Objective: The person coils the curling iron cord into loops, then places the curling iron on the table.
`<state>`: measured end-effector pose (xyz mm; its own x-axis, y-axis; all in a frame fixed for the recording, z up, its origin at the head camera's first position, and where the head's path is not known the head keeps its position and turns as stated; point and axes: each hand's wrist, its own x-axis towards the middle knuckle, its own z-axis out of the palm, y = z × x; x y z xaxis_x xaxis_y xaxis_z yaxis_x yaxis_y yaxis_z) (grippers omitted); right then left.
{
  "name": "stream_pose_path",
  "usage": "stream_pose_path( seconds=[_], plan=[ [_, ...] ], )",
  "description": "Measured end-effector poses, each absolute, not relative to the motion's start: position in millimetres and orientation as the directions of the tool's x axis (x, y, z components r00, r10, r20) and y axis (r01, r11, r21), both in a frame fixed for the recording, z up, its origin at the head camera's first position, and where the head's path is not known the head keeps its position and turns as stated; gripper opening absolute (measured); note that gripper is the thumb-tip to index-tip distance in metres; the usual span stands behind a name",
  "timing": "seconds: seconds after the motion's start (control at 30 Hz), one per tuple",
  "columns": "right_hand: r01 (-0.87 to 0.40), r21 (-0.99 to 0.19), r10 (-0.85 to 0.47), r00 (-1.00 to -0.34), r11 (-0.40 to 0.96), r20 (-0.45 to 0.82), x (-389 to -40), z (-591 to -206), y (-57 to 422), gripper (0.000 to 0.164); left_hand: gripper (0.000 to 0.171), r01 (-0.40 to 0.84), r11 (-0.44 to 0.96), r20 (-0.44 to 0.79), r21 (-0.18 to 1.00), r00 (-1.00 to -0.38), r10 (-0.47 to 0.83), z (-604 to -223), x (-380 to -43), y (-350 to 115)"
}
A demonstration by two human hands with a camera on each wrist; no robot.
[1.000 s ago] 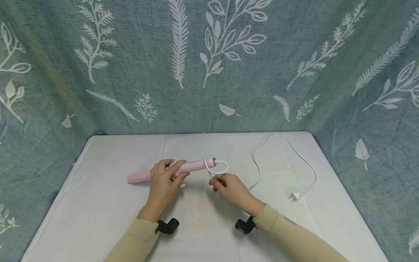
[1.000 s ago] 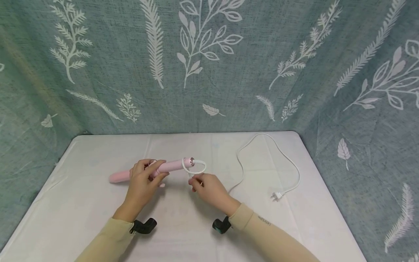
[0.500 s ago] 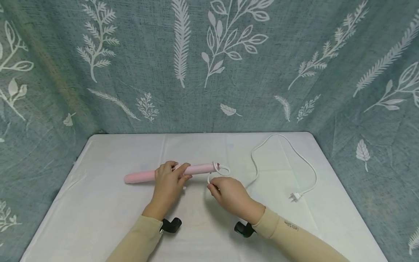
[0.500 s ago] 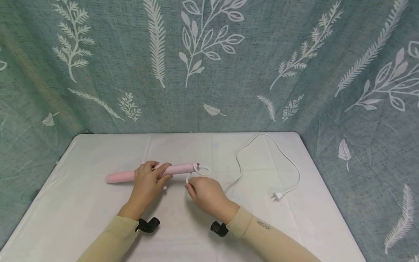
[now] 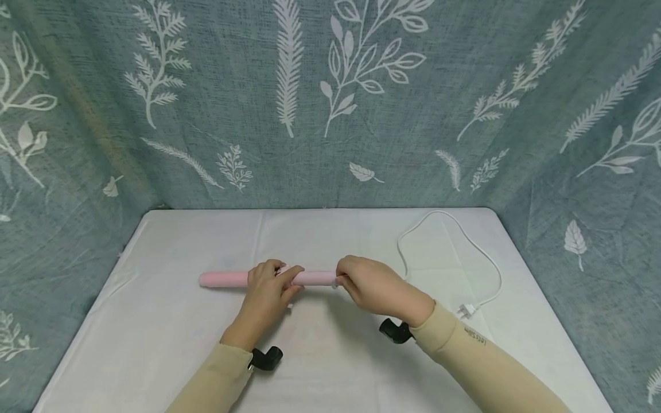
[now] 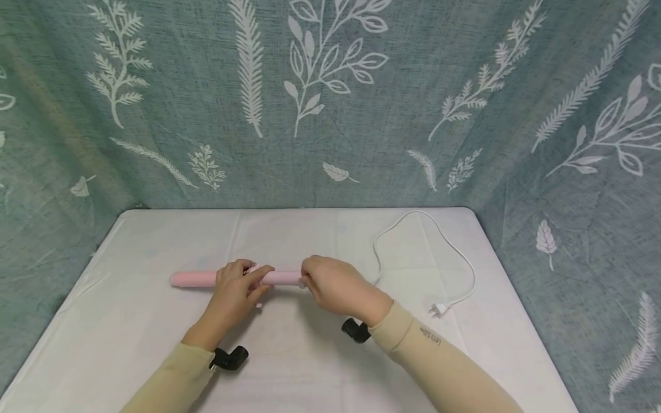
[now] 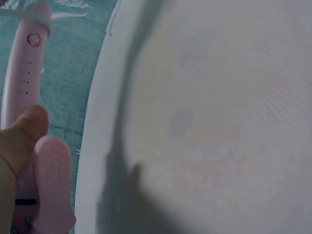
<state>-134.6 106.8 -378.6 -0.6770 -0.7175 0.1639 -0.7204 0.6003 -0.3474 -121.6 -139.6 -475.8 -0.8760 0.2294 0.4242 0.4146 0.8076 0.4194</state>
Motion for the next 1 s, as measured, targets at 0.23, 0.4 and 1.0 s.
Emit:
stream_pose_path(
  seconds=[0.23,0.4,1.0],
  plan=[
    [-0.751,-0.4,-0.71,-0.646,0.525,0.281,-155,-377,111,0.007,0.034,0.437,0.788,0.428,0.434,-0.87,0.247,-475,-119,-145],
    [-0.676,-0.527,-0.661,-0.705,0.516,0.256,-165,-384,114,0.012,0.033,0.456,0.76,0.436,0.464,-0.864,0.252,-474,-116,-149],
    [-0.444,-0.773,-0.604,-0.791,0.453,0.1,-178,-419,121,0.018,0.035,0.568,0.635,0.588,0.524,-0.78,0.214,-474,-109,-155]
  ],
)
